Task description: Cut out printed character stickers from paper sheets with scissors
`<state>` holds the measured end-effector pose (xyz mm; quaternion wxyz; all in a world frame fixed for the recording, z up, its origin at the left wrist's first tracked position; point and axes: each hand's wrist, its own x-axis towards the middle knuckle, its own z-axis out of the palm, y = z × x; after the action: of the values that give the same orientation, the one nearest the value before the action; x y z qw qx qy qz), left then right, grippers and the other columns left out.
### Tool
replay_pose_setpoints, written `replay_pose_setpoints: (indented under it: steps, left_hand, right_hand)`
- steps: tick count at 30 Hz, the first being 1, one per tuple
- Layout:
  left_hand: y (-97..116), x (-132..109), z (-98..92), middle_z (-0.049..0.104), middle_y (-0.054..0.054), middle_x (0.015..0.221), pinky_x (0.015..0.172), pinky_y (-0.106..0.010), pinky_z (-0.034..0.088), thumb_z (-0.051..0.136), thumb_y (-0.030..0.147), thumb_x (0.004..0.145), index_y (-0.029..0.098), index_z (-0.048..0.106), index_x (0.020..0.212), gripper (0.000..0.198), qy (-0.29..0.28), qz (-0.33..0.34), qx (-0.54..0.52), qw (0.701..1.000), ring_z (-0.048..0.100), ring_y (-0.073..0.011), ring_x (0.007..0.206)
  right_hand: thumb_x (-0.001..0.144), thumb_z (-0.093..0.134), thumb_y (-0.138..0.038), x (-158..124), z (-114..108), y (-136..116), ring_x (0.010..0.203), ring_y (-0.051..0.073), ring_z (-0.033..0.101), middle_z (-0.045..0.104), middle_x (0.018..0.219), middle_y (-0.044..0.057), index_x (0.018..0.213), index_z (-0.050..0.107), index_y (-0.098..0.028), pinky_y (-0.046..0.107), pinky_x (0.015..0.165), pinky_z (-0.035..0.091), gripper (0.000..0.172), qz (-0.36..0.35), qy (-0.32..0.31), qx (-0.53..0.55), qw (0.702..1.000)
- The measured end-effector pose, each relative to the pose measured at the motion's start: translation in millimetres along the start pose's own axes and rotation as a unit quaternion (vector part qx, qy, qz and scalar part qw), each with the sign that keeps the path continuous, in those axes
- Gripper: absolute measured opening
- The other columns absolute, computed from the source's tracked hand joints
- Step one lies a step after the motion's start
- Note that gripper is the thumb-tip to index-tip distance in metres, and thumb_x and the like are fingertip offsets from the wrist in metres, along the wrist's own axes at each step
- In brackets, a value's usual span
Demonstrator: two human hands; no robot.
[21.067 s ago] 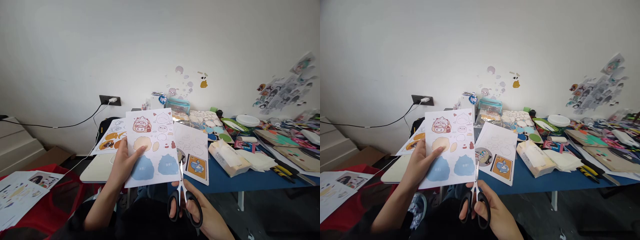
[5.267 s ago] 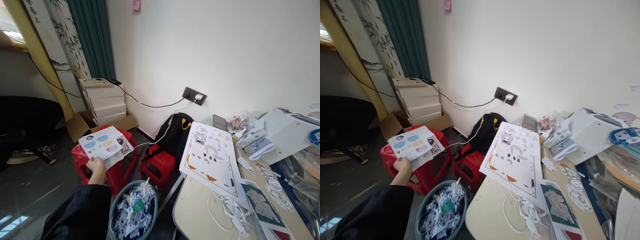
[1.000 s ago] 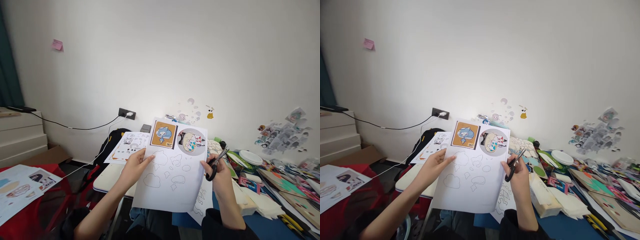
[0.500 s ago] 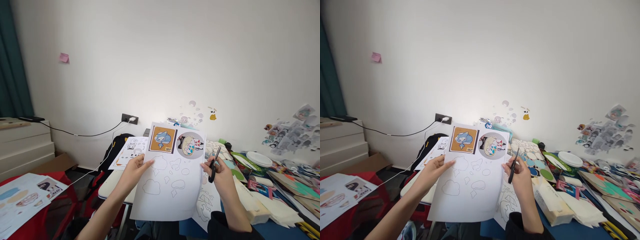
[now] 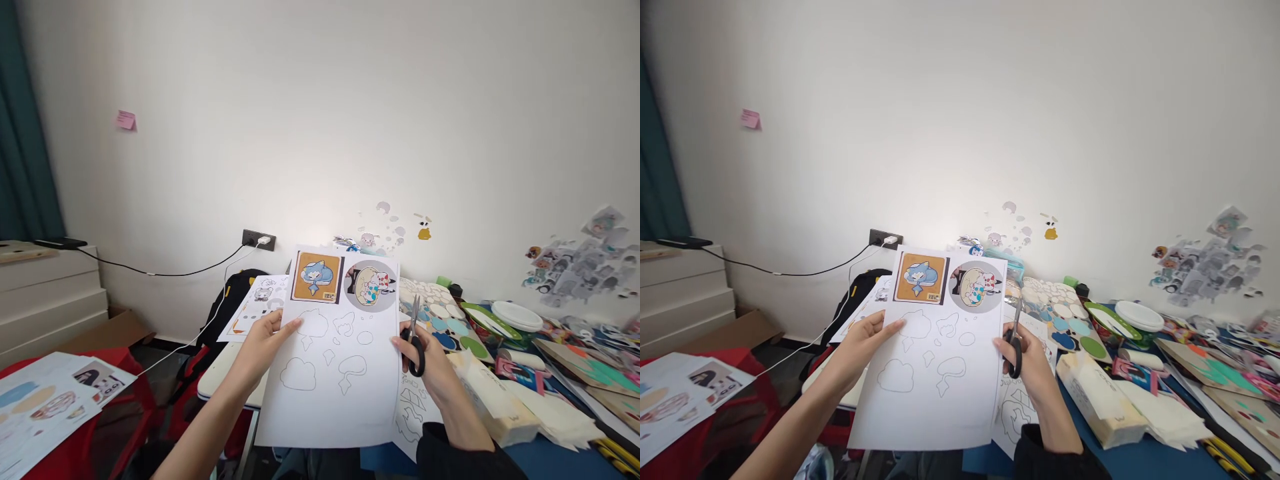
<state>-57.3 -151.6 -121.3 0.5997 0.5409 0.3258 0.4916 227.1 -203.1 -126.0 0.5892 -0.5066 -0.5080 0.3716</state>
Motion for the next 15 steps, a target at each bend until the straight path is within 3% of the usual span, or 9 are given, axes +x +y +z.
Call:
replay_pose_setpoints:
  steps: [15]
  left_hand:
    - [2, -4, -4.2, 0.072, -0.008, 0.104, 0.080, -0.037, 0.054, 0.067, 0.040, 0.077, 0.019, 0.062, 0.110, 0.040, 0.015, 0.005, -0.014, 1.000, 0.068, -0.0261, 0.094]
  right_hand:
    - [0.059, 0.080, -0.046, -3, 15, -2, 0.035, 0.009, 0.043, 0.044, 0.050, -0.009, 0.070, 0.053, -0.021, 0.021, 0.036, 0.034, 0.038, -0.019, 0.045, -0.006, 0.999]
